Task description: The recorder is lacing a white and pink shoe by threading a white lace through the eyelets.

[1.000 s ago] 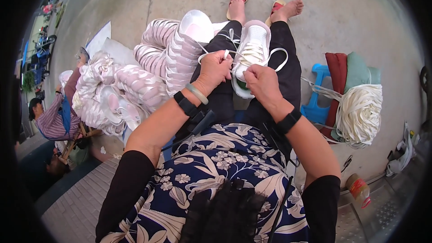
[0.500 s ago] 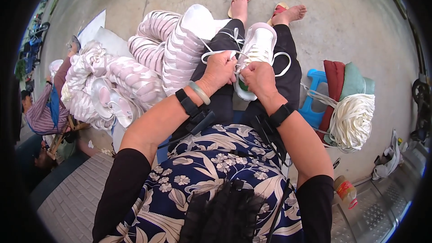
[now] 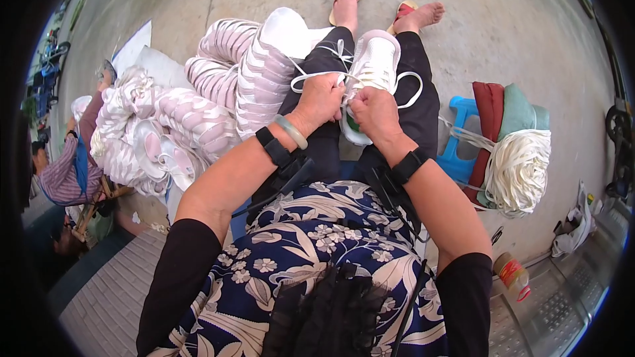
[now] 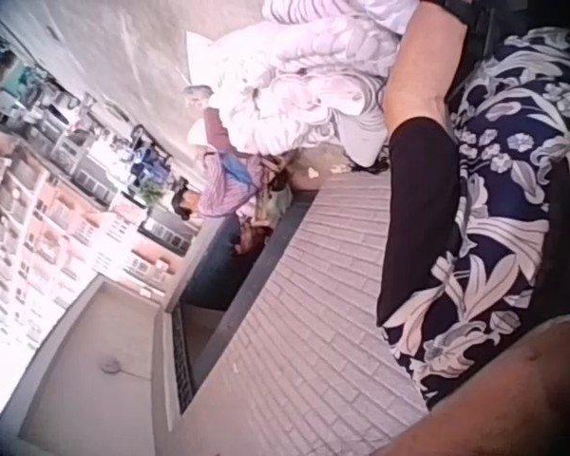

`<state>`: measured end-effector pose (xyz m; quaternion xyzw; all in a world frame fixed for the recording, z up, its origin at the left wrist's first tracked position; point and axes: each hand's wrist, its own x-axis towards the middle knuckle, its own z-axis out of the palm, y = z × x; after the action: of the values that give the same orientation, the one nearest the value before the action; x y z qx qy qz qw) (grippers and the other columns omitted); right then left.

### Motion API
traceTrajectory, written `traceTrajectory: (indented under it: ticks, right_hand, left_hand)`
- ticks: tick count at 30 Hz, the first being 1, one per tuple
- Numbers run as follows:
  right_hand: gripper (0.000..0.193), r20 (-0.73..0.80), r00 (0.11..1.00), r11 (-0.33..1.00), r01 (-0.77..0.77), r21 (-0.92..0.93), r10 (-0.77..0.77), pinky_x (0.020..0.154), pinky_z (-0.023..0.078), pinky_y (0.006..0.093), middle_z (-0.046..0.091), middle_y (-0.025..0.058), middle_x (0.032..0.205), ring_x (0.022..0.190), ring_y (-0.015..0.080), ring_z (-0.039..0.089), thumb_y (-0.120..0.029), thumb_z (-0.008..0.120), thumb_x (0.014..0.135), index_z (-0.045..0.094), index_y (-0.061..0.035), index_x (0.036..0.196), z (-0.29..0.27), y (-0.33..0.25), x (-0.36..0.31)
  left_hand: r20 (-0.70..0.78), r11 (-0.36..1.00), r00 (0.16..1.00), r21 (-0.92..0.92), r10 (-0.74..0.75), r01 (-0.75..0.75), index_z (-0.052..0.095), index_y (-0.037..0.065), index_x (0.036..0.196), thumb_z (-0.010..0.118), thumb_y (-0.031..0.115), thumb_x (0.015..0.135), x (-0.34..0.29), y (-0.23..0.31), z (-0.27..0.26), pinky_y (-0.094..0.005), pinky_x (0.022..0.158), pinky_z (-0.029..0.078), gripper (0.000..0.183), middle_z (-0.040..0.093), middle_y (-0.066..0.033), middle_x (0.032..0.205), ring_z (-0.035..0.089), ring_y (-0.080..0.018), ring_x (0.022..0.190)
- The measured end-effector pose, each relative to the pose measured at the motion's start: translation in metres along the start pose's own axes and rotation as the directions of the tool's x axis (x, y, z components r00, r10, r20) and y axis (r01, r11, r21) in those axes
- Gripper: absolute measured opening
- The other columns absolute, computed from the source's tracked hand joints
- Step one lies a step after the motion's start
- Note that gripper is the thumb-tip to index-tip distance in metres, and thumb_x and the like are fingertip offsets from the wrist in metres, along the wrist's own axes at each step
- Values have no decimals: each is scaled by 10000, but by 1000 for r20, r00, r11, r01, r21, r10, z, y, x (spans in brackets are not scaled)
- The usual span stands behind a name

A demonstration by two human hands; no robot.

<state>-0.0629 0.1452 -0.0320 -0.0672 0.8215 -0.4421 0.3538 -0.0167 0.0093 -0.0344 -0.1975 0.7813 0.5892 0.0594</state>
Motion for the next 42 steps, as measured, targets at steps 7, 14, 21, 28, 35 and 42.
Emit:
traceTrajectory:
  ticks: [7, 14, 21, 28, 35, 42]
  right_hand:
    - [84, -20, 1000, 965, 8, 262, -3, 398, 416, 254, 551, 36, 564, 452, 98, 518, -20, 509, 767, 581, -4, 808, 4, 3, -8]
    - [80, -20, 999, 957, -31, 289, 39, 384, 403, 232, 542, 25, 561, 449, 83, 500, -19, 527, 782, 602, -6, 804, 6, -3, -9]
    - [93, -33, 997, 962, -62, 267, 73, 385, 404, 226, 545, 18, 560, 446, 75, 503, -29, 551, 783, 630, -22, 830, 11, -2, -7]
    - [84, -105, 992, 990, 55, -131, -69, 402, 415, 296, 571, 87, 580, 411, 152, 524, -72, 530, 788, 580, -17, 751, 21, 5, 1]
    - [256, 73, 956, 865, 287, -412, -282, 663, 455, 462, 596, 228, 764, 733, 386, 587, -209, 459, 807, 589, 6, 756, -10, 10, -15]
    - [126, 177, 981, 996, 77, 46, -84, 429, 330, 228, 445, -12, 558, 484, 64, 413, -110, 511, 821, 480, -49, 716, -112, 76, -79]
  left_hand:
    - [258, 978, 950, -71, -173, 197, 575, 12, 736, 487, 72, 835, 15, 9, -10, -224, 330, 407, 145, 566, -50, 546, 545, -107, 392]
    - [91, 992, 992, 87, 85, -93, 565, -36, 758, 487, 71, 823, 7, -6, 1, -249, 361, 447, 148, 584, -80, 590, 582, -130, 442]
    - [57, 993, 992, -27, -114, 115, 544, -38, 708, 454, 37, 808, 1, 4, -4, -266, 354, 459, 154, 576, -113, 569, 586, -151, 430]
    - [62, 996, 994, 34, -87, 85, 550, -37, 699, 433, 38, 805, 1, 6, 0, -277, 357, 464, 175, 566, -109, 539, 579, -160, 413]
    - [46, 988, 993, -101, -113, 117, 555, -24, 714, 457, 62, 792, -5, 6, -4, -255, 353, 454, 151, 579, -102, 581, 579, -159, 418]
    - [-40, 983, 996, -166, -86, 78, 538, -7, 767, 515, 12, 763, -18, 2, -4, -236, 389, 456, 30, 577, -84, 607, 586, -128, 462]
